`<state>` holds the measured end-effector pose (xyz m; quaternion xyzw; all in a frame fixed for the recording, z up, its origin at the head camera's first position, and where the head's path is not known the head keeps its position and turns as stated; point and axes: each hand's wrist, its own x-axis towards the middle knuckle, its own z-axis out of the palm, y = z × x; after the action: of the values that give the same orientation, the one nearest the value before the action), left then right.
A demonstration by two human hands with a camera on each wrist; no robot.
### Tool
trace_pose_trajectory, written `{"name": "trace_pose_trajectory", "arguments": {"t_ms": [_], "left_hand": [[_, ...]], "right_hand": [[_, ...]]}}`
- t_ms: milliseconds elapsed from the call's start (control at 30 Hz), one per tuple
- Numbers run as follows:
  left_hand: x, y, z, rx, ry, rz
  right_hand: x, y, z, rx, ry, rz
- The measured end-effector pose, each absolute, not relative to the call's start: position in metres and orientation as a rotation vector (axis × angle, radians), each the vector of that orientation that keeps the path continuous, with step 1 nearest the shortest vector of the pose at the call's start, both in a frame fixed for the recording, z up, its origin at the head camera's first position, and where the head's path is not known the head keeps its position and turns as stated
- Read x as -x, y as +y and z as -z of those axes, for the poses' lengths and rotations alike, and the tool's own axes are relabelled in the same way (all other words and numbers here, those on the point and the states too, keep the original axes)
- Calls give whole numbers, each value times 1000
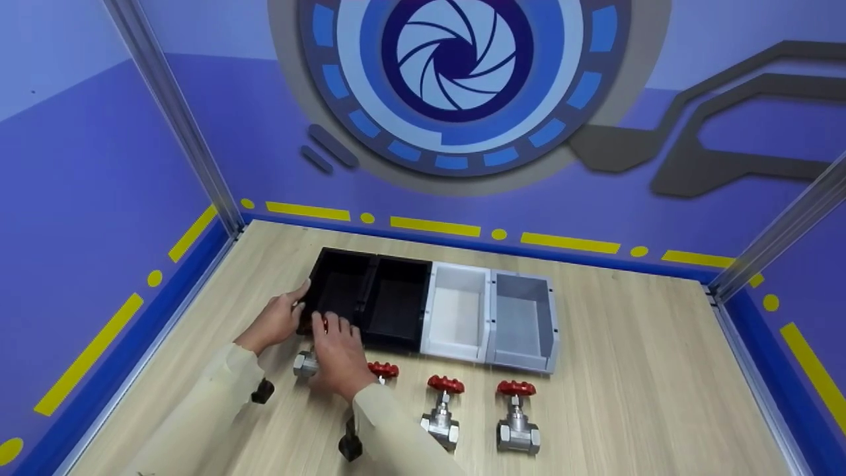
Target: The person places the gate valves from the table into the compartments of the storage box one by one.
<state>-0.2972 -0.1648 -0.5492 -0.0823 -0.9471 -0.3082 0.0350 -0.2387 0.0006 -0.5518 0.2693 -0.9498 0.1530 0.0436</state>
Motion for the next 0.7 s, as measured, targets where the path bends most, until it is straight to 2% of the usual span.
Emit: {"name": "trace_pose_trajectory", "arguments": {"t_ms": [700], "left_hand": [[297,-164,548,245,-2918,964]], "right_hand": [[254,7,545,-809,-2909,-501]]}}
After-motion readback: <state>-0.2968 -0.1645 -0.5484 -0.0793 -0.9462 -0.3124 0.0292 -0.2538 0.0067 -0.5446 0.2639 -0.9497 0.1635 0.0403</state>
